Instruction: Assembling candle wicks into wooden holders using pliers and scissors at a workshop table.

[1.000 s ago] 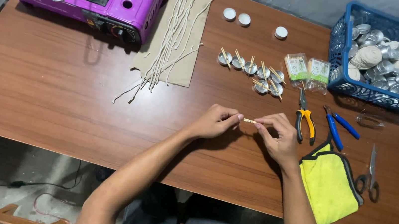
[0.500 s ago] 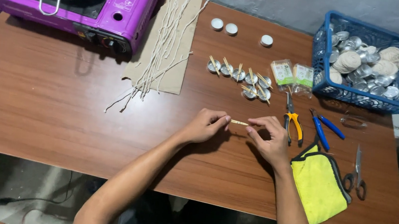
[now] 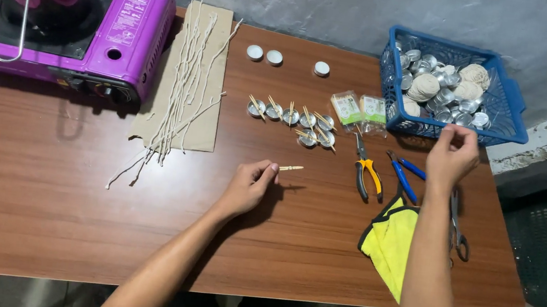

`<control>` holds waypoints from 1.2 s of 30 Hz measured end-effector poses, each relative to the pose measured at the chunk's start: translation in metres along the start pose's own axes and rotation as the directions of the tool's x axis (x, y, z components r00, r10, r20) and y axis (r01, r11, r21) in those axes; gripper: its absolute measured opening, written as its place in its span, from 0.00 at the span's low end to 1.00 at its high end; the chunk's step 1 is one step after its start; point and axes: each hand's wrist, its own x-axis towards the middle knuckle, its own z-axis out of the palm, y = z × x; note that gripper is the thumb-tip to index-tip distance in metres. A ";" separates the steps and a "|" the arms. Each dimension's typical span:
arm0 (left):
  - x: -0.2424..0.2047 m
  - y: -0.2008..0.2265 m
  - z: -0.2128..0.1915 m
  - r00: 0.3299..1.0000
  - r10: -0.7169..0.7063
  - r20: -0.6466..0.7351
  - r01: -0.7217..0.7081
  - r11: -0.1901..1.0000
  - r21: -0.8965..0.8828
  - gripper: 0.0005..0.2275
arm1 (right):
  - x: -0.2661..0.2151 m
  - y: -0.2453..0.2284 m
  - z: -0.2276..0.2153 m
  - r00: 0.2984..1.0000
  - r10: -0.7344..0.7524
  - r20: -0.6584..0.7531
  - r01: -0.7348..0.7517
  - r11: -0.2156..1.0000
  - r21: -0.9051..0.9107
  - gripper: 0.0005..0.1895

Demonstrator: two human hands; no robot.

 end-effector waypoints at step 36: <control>-0.004 0.007 -0.001 1.000 -0.021 0.000 0.021 0.998 -0.062 0.16 | 0.100 0.056 0.024 0.673 0.336 0.659 -0.035 0.904 -0.425 0.21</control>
